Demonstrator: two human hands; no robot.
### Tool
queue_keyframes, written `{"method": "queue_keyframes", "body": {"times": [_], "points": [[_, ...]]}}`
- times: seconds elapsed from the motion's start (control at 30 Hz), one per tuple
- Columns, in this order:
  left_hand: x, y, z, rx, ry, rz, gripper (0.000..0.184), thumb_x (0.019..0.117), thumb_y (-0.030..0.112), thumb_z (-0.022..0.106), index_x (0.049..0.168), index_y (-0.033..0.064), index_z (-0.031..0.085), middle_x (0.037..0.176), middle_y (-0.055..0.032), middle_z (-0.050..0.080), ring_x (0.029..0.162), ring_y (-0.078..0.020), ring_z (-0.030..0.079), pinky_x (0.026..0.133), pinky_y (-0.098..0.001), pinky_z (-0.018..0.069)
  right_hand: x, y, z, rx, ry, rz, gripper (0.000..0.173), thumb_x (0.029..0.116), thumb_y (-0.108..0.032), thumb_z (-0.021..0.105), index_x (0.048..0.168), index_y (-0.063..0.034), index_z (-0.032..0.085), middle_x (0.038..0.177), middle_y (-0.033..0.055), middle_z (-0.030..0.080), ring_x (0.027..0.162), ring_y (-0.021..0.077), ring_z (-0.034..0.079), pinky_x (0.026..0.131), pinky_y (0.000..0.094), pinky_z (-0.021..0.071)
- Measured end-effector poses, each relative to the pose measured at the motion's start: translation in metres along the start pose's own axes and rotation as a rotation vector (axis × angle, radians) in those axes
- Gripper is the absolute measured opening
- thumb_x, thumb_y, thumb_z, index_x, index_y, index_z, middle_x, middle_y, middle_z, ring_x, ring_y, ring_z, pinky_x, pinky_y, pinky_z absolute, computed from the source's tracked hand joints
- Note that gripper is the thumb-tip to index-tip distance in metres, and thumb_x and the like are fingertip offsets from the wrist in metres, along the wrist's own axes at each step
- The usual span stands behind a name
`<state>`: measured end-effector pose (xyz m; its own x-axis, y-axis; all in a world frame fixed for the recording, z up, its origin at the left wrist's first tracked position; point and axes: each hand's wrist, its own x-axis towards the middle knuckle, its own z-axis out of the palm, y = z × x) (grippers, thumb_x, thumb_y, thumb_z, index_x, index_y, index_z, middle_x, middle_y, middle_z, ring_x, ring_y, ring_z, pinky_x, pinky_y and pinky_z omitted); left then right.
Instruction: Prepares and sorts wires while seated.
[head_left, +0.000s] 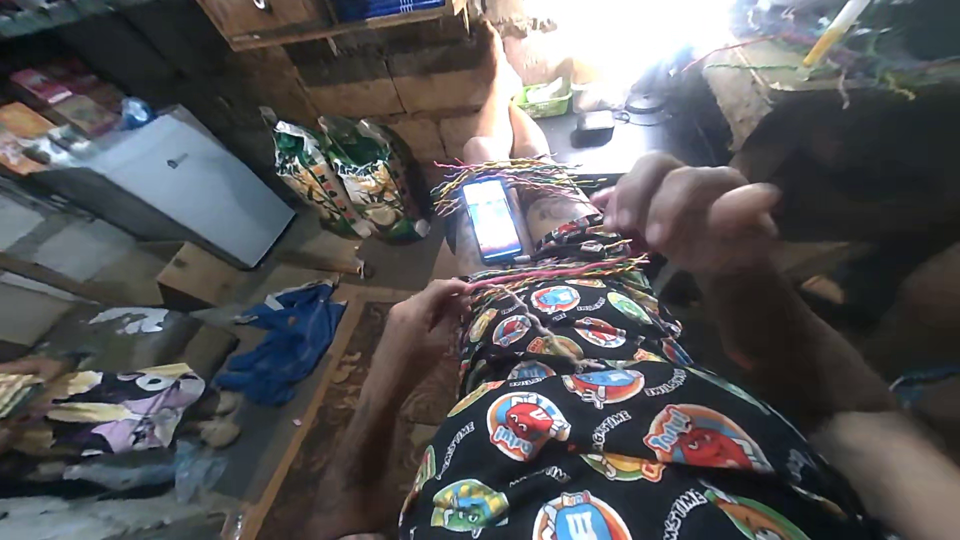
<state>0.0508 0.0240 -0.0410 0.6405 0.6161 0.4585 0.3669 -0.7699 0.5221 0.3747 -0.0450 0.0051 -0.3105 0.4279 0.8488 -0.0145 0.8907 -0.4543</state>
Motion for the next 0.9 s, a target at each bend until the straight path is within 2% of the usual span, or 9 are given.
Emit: {"method": "queue_keyframes", "body": {"times": [0.1,0.17,0.23,0.3,0.37,0.47,0.57,0.7,0.9], "points": [[0.013,0.011,-0.009,0.026,-0.060,0.169,0.018,0.0963,0.008,0.064,0.112,0.0038,0.071,0.097,-0.0054,0.072,0.081,-0.0059,0.066,0.076,-0.0227,0.0561,0.019,-0.007,0.000,0.115,0.019,0.504,0.081,0.0875,-0.086,0.032,0.105,-0.0161,0.070,0.100,-0.0041,0.073,0.094,0.0079,0.068,0.083,0.0261,0.0566],[0.029,0.019,-0.012,0.113,-0.076,0.292,0.016,0.0990,0.012,0.061,0.110,0.0078,0.072,0.098,-0.0050,0.069,0.081,-0.0118,0.067,0.072,-0.0298,0.0581,0.040,0.002,0.012,-0.063,-0.064,0.796,0.070,0.1046,-0.060,0.029,0.127,0.0000,0.058,0.111,0.0079,0.069,0.100,0.0140,0.067,0.088,0.0297,0.0540],[0.048,0.029,-0.017,0.206,-0.064,0.379,0.016,0.1023,0.015,0.058,0.108,0.0089,0.071,0.093,-0.0065,0.066,0.075,-0.0175,0.066,0.064,-0.0345,0.0567,0.050,0.018,0.019,-0.048,-0.277,0.864,0.051,0.1067,-0.040,0.039,0.142,-0.0040,0.052,0.114,0.0063,0.069,0.099,0.0108,0.068,0.086,0.0280,0.0575],[0.066,0.037,-0.026,0.262,-0.045,0.425,0.017,0.1033,0.014,0.056,0.108,0.0063,0.070,0.094,-0.0102,0.068,0.076,-0.0236,0.068,0.064,-0.0407,0.0570,0.059,0.016,0.037,0.042,-0.307,0.912,0.034,0.1095,-0.030,0.044,0.134,-0.0119,0.059,0.095,0.0004,0.066,0.075,0.0055,0.064,0.065,0.0215,0.0563],[0.082,0.038,-0.038,0.283,-0.013,0.457,0.018,0.1033,0.014,0.056,0.109,0.0043,0.070,0.097,-0.0122,0.070,0.080,-0.0258,0.070,0.068,-0.0433,0.0575,0.064,0.013,0.045,-0.053,-0.279,0.841,0.027,0.1104,-0.026,0.040,0.121,-0.0102,0.059,0.077,-0.0032,0.055,0.058,0.0013,0.051,0.051,0.0174,0.0444],[0.094,0.035,-0.057,0.266,-0.023,0.482,0.017,0.1033,0.013,0.055,0.108,0.0075,0.070,0.098,-0.0074,0.071,0.085,-0.0165,0.069,0.076,-0.0341,0.0568,0.071,-0.001,0.035,-0.479,-0.332,0.688,0.026,0.1084,-0.017,0.043,0.121,-0.0040,0.061,0.090,0.0000,0.060,0.073,0.0017,0.054,0.068,0.0210,0.0484],[0.095,0.036,-0.064,0.194,-0.092,0.476,0.015,0.1013,0.010,0.056,0.106,0.0055,0.070,0.092,-0.0062,0.071,0.080,-0.0103,0.067,0.075,-0.0269,0.0552,0.061,-0.014,0.031,-0.860,-0.414,0.421,0.021,0.1048,-0.011,0.051,0.111,0.0019,0.066,0.090,0.0140,0.068,0.078,0.0234,0.067,0.073,0.0420,0.0557],[0.089,0.042,-0.068,0.087,-0.243,0.364,0.012,0.1007,0.014,0.059,0.109,0.0086,0.067,0.084,0.0058,0.068,0.072,0.0062,0.059,0.068,-0.0107,0.0489,0.042,-0.009,0.016,-1.087,-0.448,0.010,0.018,0.1033,-0.011,0.052,0.106,0.0006,0.066,0.084,0.0150,0.069,0.070,0.0293,0.068,0.059,0.0415,0.0549],[0.087,0.044,-0.062,0.048,-0.301,0.171,0.013,0.1011,0.011,0.060,0.111,0.0110,0.067,0.086,0.0076,0.070,0.074,0.0055,0.062,0.070,-0.0135,0.0507,0.034,-0.010,0.005,-1.085,-0.419,0.050,0.018,0.1026,-0.013,0.052,0.106,0.0004,0.063,0.079,0.0132,0.067,0.068,0.0267,0.068,0.058,0.0385,0.0541]]}}
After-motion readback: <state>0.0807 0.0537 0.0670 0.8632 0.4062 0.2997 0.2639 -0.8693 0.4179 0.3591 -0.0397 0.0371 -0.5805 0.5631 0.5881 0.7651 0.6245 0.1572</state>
